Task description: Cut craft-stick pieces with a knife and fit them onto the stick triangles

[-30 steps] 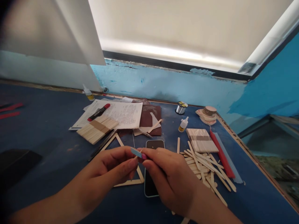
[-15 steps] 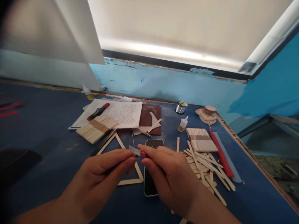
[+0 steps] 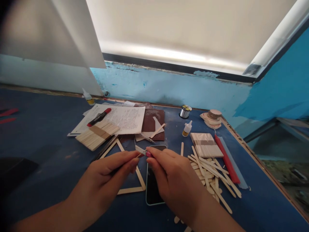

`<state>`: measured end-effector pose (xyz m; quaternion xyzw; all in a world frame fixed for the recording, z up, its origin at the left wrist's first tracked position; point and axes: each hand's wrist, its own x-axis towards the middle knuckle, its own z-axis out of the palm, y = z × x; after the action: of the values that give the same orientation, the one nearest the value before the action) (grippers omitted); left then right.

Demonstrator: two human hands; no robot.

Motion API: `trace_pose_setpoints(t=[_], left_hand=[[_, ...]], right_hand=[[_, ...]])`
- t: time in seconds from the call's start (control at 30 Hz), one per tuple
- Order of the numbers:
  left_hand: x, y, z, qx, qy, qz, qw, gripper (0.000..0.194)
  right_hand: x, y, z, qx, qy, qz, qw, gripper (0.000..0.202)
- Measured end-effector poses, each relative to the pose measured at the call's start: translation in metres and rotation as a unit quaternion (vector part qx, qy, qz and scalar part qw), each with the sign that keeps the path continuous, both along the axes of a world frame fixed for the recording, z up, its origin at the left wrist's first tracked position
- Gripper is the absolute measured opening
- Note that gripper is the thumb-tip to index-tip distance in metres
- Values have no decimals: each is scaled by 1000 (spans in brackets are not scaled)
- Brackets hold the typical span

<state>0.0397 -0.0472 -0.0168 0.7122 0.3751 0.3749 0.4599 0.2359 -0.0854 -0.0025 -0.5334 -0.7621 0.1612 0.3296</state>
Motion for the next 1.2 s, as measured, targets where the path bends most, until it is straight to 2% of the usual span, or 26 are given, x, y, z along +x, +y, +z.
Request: trace_pose_setpoints(t=[0.1,0.17,0.23,0.3,0.37,0.5,0.6,0.73,0.87,1.2], left_hand=[[1,-1,2,-66,-1,-3,998,23],[-4,-4,4,-74,-7,6,997,23],[-13,-6,8,-53,-10,45,997,21],[-21,-6,14,-43,-20,110,993,20],[-25,-3,21,-57,-31,111,992,20],[-17,1,24,-87,-42,30,995,24],[-10,-2,18,-117,-70,12,991,19],[-7,-6,15,-156,-79,-9,984,22],[-7,-4,17,-175,-85,-42,980,21],[-5,-5,15,-181,-109,-79,974,18]], right_hand=[[4,5,0,-20,-6,3,1000,32],[17,13,0,-29,-21,-32,999,32],[36,21,2,-12,-35,-138,990,34],[52,26,6,5,-50,-209,977,38],[56,27,11,13,-23,-226,974,40],[34,18,11,-24,28,-128,991,36],[16,11,5,-41,56,-71,995,30],[7,2,1,-35,95,-7,995,26],[2,-5,0,-43,104,55,992,33],[4,-7,-4,-31,76,82,993,41]])
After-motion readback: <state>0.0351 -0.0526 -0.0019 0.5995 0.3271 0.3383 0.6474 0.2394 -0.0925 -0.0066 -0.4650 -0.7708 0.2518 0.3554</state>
